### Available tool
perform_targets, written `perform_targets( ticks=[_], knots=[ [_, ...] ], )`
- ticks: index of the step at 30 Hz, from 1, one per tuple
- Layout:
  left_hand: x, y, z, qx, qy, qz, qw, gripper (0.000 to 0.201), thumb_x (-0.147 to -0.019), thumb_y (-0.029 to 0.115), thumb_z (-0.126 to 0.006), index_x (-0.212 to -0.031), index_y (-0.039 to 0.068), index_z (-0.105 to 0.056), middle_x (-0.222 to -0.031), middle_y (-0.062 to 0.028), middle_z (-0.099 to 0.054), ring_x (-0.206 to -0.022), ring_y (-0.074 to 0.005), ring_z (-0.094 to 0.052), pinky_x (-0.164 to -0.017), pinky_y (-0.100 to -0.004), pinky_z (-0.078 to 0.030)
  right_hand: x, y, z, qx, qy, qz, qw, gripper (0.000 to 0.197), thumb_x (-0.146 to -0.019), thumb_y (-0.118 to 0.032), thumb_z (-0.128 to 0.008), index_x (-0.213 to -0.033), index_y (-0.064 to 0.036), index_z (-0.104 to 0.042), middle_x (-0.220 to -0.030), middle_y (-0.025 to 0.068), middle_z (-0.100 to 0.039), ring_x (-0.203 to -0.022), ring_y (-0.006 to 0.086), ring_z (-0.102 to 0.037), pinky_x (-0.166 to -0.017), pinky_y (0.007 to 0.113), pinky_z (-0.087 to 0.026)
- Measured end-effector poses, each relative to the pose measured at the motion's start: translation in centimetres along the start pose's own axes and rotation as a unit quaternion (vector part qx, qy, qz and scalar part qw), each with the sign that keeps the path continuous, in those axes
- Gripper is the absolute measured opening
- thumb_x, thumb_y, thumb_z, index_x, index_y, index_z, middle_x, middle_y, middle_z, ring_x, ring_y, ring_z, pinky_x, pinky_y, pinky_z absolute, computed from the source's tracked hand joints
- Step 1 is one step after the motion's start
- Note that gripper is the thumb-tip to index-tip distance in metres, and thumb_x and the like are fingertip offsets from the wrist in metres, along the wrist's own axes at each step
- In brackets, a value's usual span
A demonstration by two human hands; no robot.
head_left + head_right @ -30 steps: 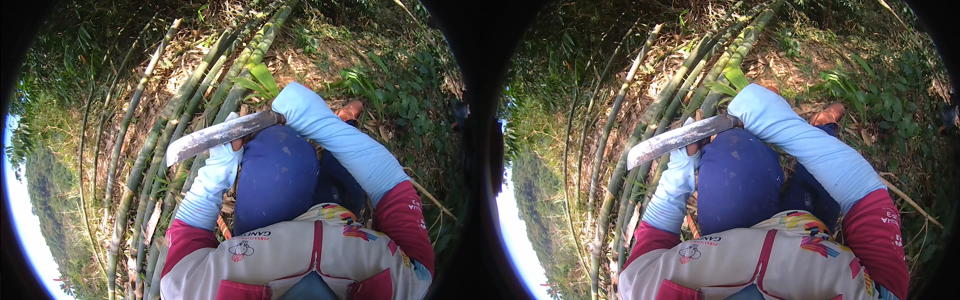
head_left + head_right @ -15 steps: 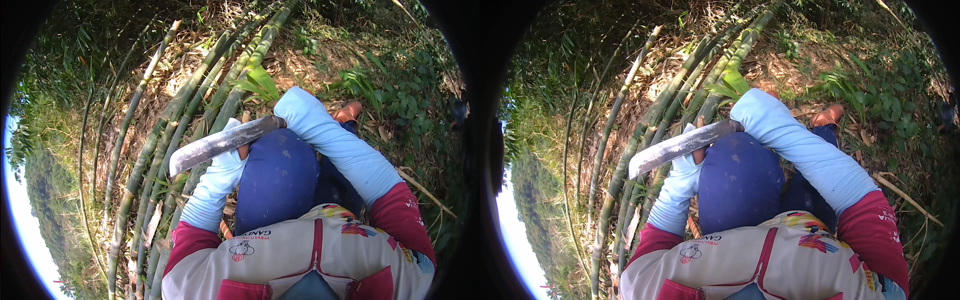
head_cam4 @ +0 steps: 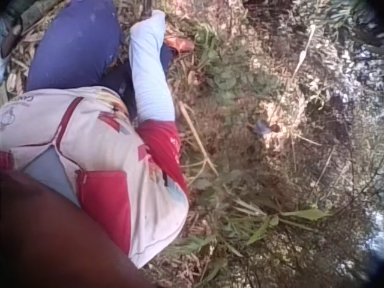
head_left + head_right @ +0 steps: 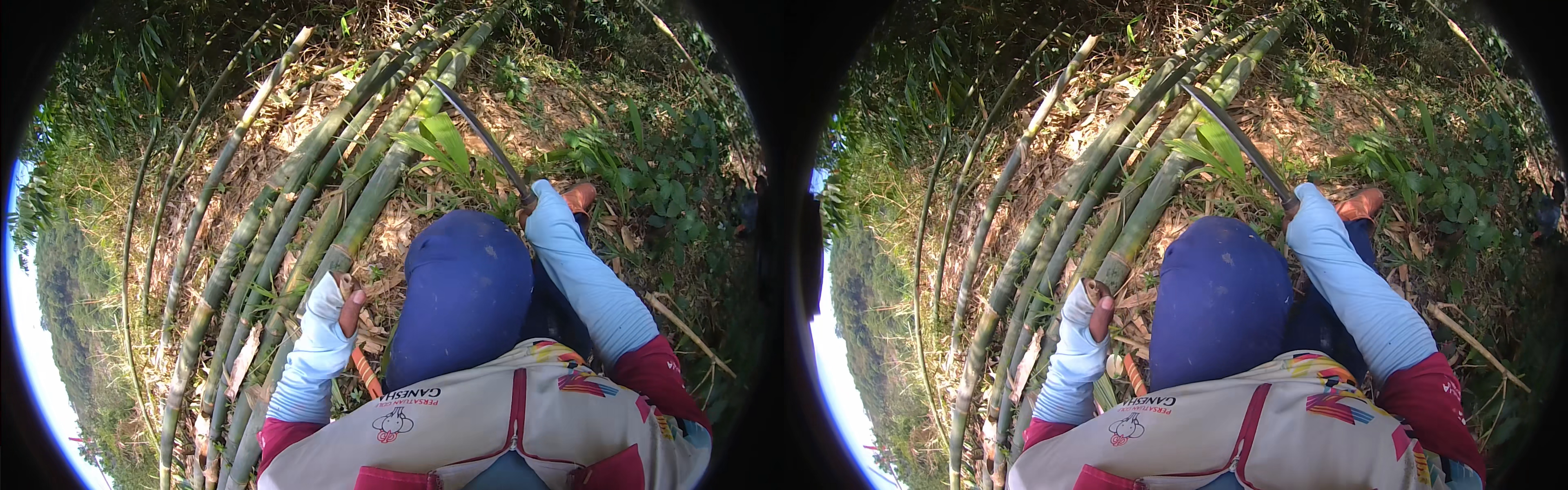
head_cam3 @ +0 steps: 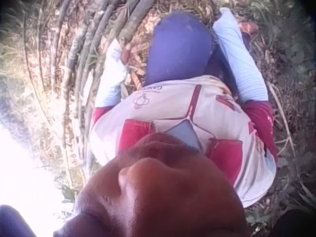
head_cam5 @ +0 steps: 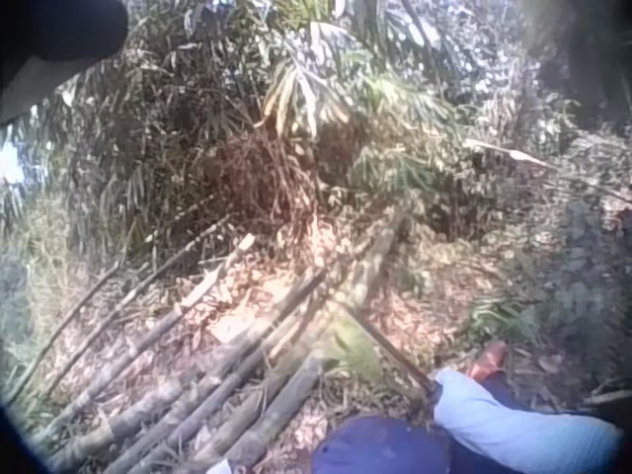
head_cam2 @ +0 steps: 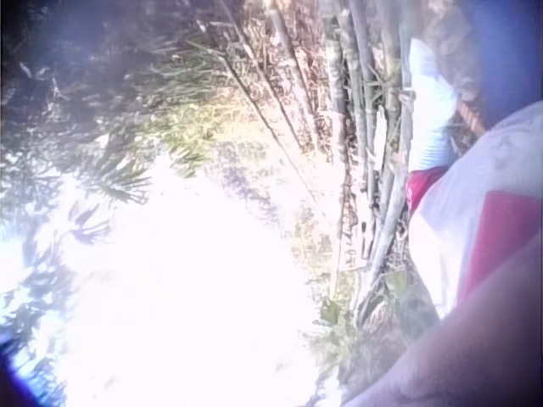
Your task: The person sits on the ground in a bamboo grove and uses a large machete to chop a long bamboo stalk into smaller sections. They hold the stalk with one hand and strike it repeatedly with the machete in the other hand, creating a pile of cut pieces.
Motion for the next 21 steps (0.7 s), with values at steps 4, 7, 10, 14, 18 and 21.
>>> perform_targets(
  ticks=[4,7,10,14,18,21],
  knots=[
    [-2.3,-1.4,-0.2,0.417,-0.001,0.103,0.903,0.043,-0.094,0.038,-0.052,-0.116,0.002,-0.048,-0.071,0.0011,-0.042,-0.053,-0.0070,-0.036,-0.049,-0.0220,-0.032,-0.1,12.6,-3.1,-0.062,0.003,-0.059,0.996,0.015,-0.084,-0.016,-0.058,-0.087,-0.0067,-0.048,-0.067,0.0023,-0.043,-0.057,0.0145,-0.043,-0.052,0.033,-0.040],
    [-5.3,-0.3,-2.0,0.529,-0.038,0.087,0.844,0.043,-0.098,0.037,-0.045,-0.116,-0.002,-0.049,-0.067,0.0009,-0.043,-0.051,-0.0075,-0.037,-0.047,-0.0226,-0.033,-0.6,11.9,-1.6,-0.102,0.045,-0.035,0.993,0.015,-0.083,-0.011,-0.060,-0.088,-0.0062,-0.047,-0.067,0.0026,-0.043,-0.058,0.0128,-0.042,-0.052,0.030,-0.039],
    [-7.2,-0.5,-3.8,0.519,-0.029,0.077,0.851,0.041,-0.097,0.038,-0.046,-0.110,-0.001,-0.049,-0.067,-0.0004,-0.044,-0.052,-0.0090,-0.039,-0.048,-0.0240,-0.035,2.9,-2.3,3.3,0.082,0.044,0.038,0.995,0.029,-0.076,-0.009,-0.072,-0.090,-0.0027,-0.047,-0.062,0.0038,-0.050,-0.056,0.0137,-0.047,-0.053,0.031,-0.040],
    [-9.7,1.9,-6.1,0.483,-0.039,0.075,0.871,0.036,-0.095,0.037,-0.050,-0.102,0.002,-0.049,-0.069,-0.0025,-0.045,-0.052,-0.0119,-0.041,-0.049,-0.0244,-0.037,2.0,-2.9,2.8,0.026,-0.007,0.072,0.997,0.039,-0.066,-0.002,-0.077,-0.092,-0.0015,-0.048,-0.067,0.0040,-0.048,-0.063,0.0163,-0.049,-0.053,0.030,-0.041],
    [-11.0,0.4,-7.8,0.480,-0.076,0.077,0.871,0.033,-0.094,0.036,-0.054,-0.103,0.005,-0.049,-0.069,-0.0036,-0.047,-0.050,-0.0125,-0.041,-0.047,-0.0248,-0.036,1.2,-7.8,3.1,0.189,-0.107,0.212,0.953,0.017,-0.067,-0.012,-0.074,-0.076,-0.0039,-0.062,-0.066,0.0164,-0.058,-0.062,0.0332,-0.059,-0.056,0.037,-0.046],
    [-10.8,-1.2,-9.0,0.458,-0.097,0.125,0.875,0.031,-0.094,0.040,-0.052,-0.097,0.009,-0.051,-0.066,-0.0011,-0.046,-0.050,-0.0110,-0.039,-0.046,-0.0250,-0.034,0.3,-10.2,2.8,0.179,-0.115,0.254,0.944,0.010,-0.062,-0.011,-0.070,-0.069,-0.0068,-0.065,-0.067,0.0184,-0.058,-0.066,0.0386,-0.058,-0.058,0.041,-0.047]
  ],
)
Point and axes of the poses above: each hand's wrist, its own x-axis away from the middle knuckle, its own z-axis out of the back of the hand, y = z × x, the point moved 1 cm from there along -x, towards the middle knuckle
